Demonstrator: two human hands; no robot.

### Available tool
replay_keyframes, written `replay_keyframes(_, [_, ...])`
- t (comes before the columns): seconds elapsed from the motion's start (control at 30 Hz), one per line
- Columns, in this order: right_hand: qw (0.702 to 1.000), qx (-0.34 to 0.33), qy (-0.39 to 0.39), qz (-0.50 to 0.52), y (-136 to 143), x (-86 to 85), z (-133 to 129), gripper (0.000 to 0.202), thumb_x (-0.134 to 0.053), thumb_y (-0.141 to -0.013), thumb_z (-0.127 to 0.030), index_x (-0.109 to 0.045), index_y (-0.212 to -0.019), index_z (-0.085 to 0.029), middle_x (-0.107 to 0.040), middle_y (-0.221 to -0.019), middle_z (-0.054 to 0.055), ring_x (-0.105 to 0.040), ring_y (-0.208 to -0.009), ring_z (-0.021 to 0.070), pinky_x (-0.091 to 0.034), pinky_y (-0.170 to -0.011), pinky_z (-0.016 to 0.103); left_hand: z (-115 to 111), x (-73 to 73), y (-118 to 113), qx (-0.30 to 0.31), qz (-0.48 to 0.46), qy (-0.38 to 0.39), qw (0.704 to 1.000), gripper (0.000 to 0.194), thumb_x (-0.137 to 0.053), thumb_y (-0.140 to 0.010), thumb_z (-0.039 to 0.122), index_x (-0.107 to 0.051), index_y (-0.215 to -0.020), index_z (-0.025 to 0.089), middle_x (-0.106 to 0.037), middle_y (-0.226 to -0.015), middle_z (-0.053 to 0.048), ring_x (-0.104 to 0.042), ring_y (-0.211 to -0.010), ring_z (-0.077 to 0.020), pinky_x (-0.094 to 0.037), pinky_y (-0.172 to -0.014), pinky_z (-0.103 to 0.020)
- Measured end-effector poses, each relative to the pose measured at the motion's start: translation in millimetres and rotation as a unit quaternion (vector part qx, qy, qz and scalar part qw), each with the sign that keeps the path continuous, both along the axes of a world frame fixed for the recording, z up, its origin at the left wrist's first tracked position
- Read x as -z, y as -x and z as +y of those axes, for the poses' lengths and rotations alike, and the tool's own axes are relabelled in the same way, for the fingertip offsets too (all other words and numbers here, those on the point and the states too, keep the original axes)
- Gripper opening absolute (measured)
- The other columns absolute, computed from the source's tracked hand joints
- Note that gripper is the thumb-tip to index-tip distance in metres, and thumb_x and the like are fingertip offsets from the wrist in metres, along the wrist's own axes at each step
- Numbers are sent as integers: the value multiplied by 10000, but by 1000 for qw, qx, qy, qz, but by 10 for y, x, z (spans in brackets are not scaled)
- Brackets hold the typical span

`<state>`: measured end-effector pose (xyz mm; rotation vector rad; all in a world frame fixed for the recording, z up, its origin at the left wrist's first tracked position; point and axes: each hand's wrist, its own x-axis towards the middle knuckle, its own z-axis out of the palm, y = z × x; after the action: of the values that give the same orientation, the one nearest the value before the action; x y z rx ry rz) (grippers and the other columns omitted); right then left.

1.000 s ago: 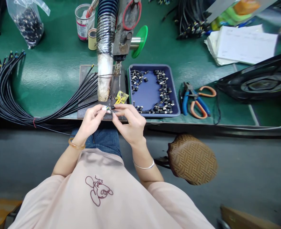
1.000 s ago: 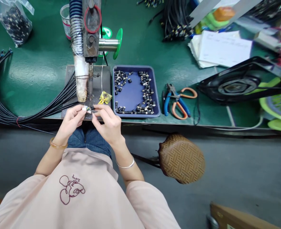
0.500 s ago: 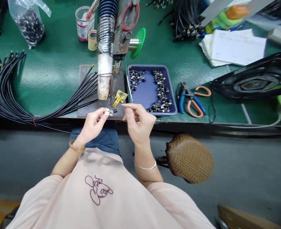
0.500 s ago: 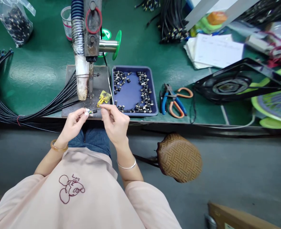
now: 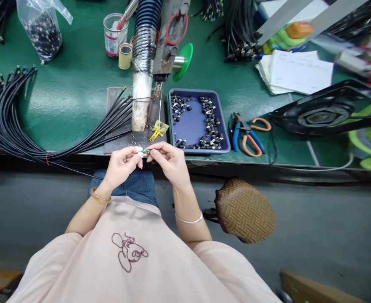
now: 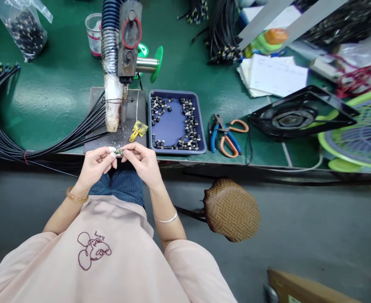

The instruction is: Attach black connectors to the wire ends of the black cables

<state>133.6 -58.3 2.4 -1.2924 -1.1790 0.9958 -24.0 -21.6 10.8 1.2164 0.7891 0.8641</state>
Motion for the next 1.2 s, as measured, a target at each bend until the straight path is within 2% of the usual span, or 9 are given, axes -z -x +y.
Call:
replay_keyframes(0.13, [993,77,-40,-78,50,-65,-85,263,-654,-900,-420,-748,-1029,-211,-692,-661,-21,-659,-558,109,-546,-562,231,3,15,14,-10,-12,-6,1000,399,-756,-791,519,-660,-802,132,-584,-538,26,-395,-419,-38,-329,-438,-201])
replay_keyframes(0.27, [990,64,-59,-113,82,-132,-142,183,-654,-886,-307,-777,-975,-205,-745,-765,8,-657,-559,94,-537,-541,211,-13,33,11,-14,-6,-22,1000,392,-737,-814,517,-675,-827,131,-593,-555,26,-418,-437,-43,-366,-466,-203])
replay_keyframes(0.53, [994,57,-20,-88,111,-135,-179,216,-661,-873,-308,-783,-1013,-196,-645,-567,-35,-570,-459,80,-450,-463,195,-35,59,11,-33,32,-58,997,287,-712,-849,416,-643,-804,141,-631,-600,12,-519,-507,-67,-430,-532,-196])
replay_keyframes(0.63, [991,63,-30,-113,118,-135,-206,223,-647,-880,-289,-780,-1037,-203,-678,-605,-26,-576,-467,81,-462,-469,198,-39,73,6,-38,40,-64,996,269,-708,-850,398,-643,-804,141,-642,-614,5,-568,-553,-81,-455,-574,-198])
replay_keyframes(0.83, [972,81,-73,-209,119,-132,-262,222,-615,-911,-274,-778,-1048,-212,-720,-666,-12,-531,-462,74,-451,-466,202,-40,78,-1,-39,55,-64,996,286,-688,-865,415,-639,-795,143,-635,-614,7,-513,-519,-65,-401,-517,-185])
replay_keyframes(1.03, [956,34,-140,-254,74,-138,-270,182,-625,-899,-221,-794,-964,-209,-768,-729,14,-569,-486,81,-488,-516,210,-29,131,12,-29,16,-27,999,317,-730,-829,452,-665,-852,143,-657,-628,1,-489,-484,-61,-392,-498,-198])
replay_keyframes(1.1, [957,50,-131,-254,49,-135,-266,180,-622,-902,-237,-792,-960,-217,-736,-667,-5,-521,-448,74,-441,-466,208,-31,132,11,-24,12,-15,1000,326,-747,-811,458,-673,-850,142,-653,-614,1,-482,-476,-63,-391,-494,-205])
replay_keyframes(1.2, [959,113,-100,-240,17,-124,-246,210,-617,-908,-276,-777,-1036,-230,-642,-556,-45,-462,-411,74,-361,-413,210,-40,114,3,-19,15,-16,1000,314,-756,-801,443,-686,-840,139,-644,-595,6,-474,-470,-63,-391,-498,-211])
